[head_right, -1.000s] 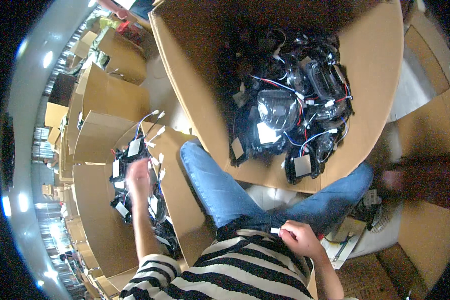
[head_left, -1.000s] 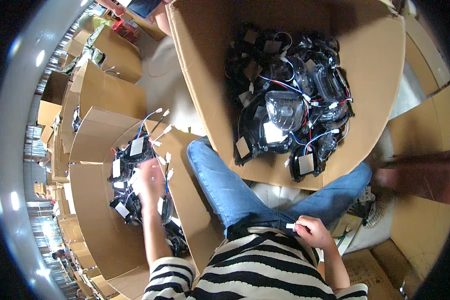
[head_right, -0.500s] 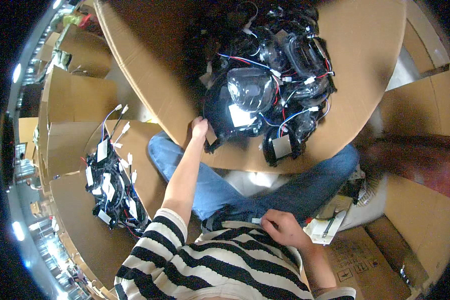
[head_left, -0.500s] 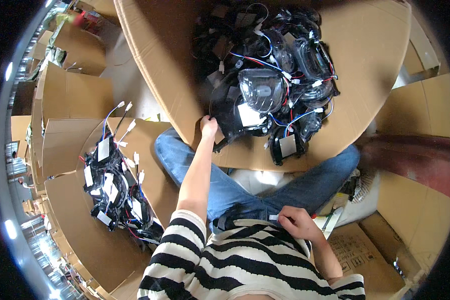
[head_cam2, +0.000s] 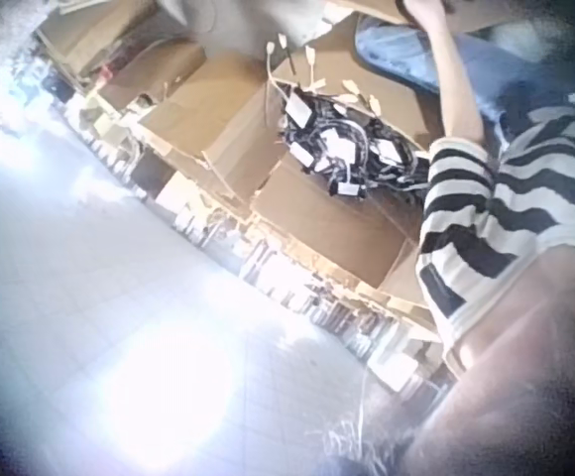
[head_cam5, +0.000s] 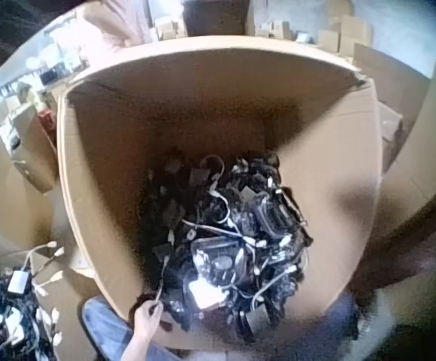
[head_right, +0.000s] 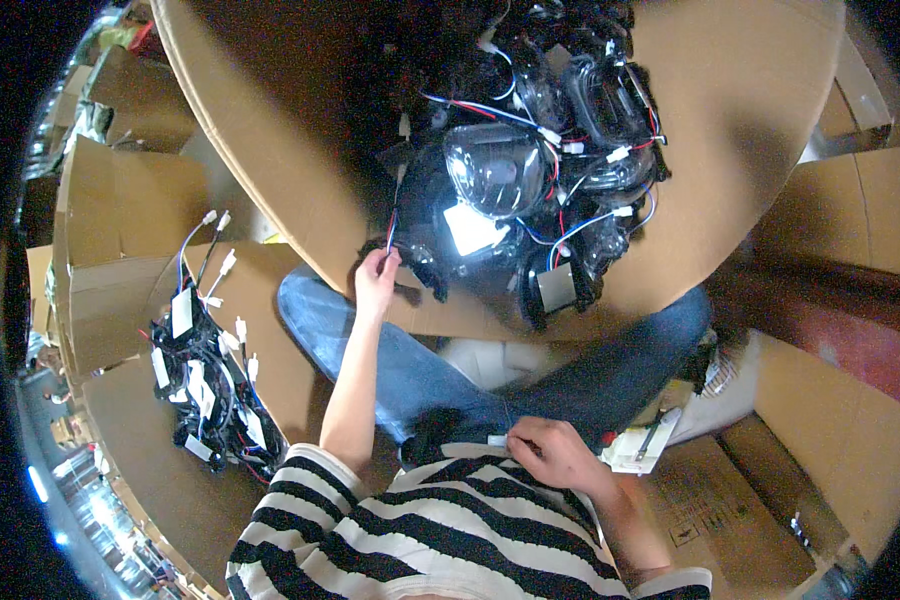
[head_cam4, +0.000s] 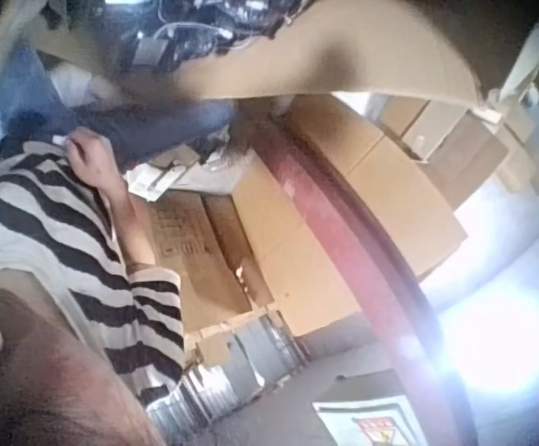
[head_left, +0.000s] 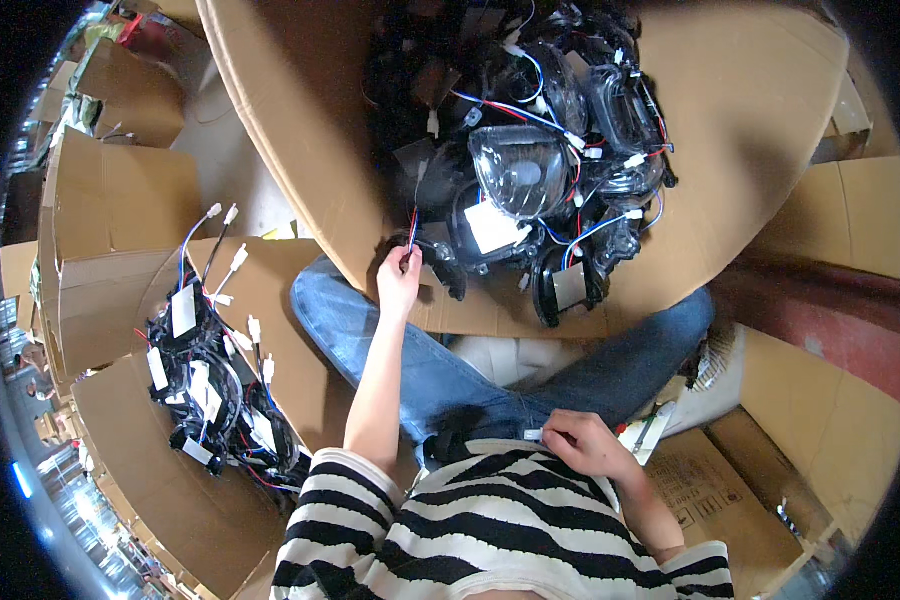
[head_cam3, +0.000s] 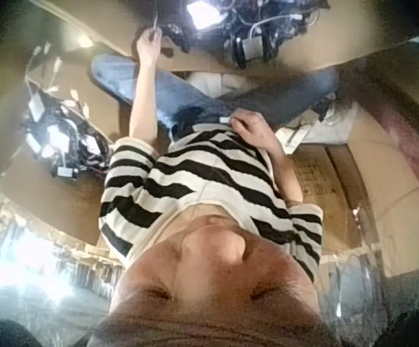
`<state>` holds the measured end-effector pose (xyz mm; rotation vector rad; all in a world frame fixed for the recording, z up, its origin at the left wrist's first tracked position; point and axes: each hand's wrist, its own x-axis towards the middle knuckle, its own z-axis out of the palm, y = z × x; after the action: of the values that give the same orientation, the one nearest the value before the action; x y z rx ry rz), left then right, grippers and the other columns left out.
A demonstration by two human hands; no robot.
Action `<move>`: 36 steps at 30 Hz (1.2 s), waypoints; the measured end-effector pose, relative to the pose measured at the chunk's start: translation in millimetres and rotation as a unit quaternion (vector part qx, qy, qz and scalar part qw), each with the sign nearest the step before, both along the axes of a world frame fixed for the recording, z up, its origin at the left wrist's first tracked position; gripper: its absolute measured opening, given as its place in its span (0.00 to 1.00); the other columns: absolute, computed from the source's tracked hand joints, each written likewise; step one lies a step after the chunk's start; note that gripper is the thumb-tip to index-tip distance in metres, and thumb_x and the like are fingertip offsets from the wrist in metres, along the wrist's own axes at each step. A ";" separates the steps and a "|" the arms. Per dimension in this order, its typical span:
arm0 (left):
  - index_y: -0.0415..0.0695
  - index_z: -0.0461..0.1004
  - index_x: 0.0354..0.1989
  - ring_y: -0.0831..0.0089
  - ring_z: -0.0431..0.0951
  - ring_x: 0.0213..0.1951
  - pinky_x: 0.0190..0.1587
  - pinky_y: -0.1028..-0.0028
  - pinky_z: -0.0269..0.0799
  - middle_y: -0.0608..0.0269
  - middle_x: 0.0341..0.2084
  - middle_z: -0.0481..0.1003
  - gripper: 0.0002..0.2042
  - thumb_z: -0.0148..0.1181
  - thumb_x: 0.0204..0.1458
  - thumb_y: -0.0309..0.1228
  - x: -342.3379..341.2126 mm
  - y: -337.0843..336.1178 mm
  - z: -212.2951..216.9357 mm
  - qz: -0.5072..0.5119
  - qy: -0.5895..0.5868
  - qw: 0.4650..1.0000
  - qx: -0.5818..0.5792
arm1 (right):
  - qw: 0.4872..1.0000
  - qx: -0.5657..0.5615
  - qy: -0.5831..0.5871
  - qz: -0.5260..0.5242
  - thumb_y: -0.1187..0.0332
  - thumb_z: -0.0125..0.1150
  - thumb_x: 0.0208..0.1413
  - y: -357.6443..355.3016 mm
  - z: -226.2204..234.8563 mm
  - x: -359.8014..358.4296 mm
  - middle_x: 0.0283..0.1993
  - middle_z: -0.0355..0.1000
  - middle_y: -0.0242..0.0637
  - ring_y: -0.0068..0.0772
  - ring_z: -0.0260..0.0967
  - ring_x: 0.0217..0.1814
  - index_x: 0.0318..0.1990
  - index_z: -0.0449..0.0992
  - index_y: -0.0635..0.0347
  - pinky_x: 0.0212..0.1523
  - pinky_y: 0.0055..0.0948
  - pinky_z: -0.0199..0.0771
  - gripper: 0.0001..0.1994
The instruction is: The person connects wiring harnesses to automotive light housings by hand, joining the connectors.
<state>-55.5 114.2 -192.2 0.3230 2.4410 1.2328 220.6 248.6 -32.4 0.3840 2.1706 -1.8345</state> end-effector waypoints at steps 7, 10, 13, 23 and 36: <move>0.39 0.68 0.27 0.75 0.68 0.22 0.28 0.78 0.63 0.61 0.18 0.69 0.05 0.53 0.46 0.28 44.8 -12.0 78.2 0.002 0.094 0.994 0.054 | 1.000 0.019 0.007 0.023 0.74 0.49 0.46 -4.8 4.3 -4.5 0.23 0.65 0.46 0.44 0.65 0.27 0.25 0.68 0.69 0.28 0.32 0.64 0.06; 0.38 0.66 0.30 0.80 0.66 0.22 0.27 0.82 0.61 0.66 0.17 0.67 0.04 0.48 0.49 0.25 62.4 0.9 112.4 0.029 -0.006 0.985 0.170 | 1.000 0.020 0.002 0.019 0.74 0.49 0.46 -4.9 4.0 -1.8 0.23 0.65 0.46 0.44 0.64 0.26 0.25 0.68 0.69 0.27 0.31 0.64 0.05; 0.36 0.64 0.40 0.82 0.64 0.22 0.26 0.83 0.60 0.68 0.17 0.64 0.09 0.41 0.51 0.23 79.6 5.1 115.4 -0.037 -0.070 0.964 0.253 | 0.999 0.022 0.018 0.023 0.75 0.49 0.46 -6.3 9.2 1.5 0.23 0.64 0.45 0.44 0.64 0.25 0.25 0.68 0.69 0.26 0.31 0.64 0.05; 0.38 0.57 0.50 0.78 0.63 0.21 0.28 0.80 0.61 0.66 0.21 0.62 0.17 0.43 0.52 0.31 112.5 -62.3 143.2 -0.188 -0.170 0.966 0.050 | 1.000 0.003 0.011 0.013 0.75 0.50 0.44 -5.1 31.0 5.0 0.21 0.63 0.44 0.44 0.63 0.24 0.24 0.67 0.65 0.25 0.34 0.63 0.03; 0.34 0.71 0.29 0.78 0.67 0.20 0.24 0.80 0.63 0.61 0.21 0.71 0.15 0.41 0.55 0.34 146.4 -127.0 158.7 -0.085 -0.380 0.892 0.229 | 0.988 -0.100 0.082 0.079 0.77 0.51 0.43 -39.9 22.6 -44.4 0.20 0.60 0.40 0.41 0.61 0.20 0.24 0.65 0.64 0.21 0.34 0.60 0.02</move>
<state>90.9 -12.8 -33.5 0.1306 1.4242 1.4877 176.2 208.6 -9.7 0.0189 2.0241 -2.0297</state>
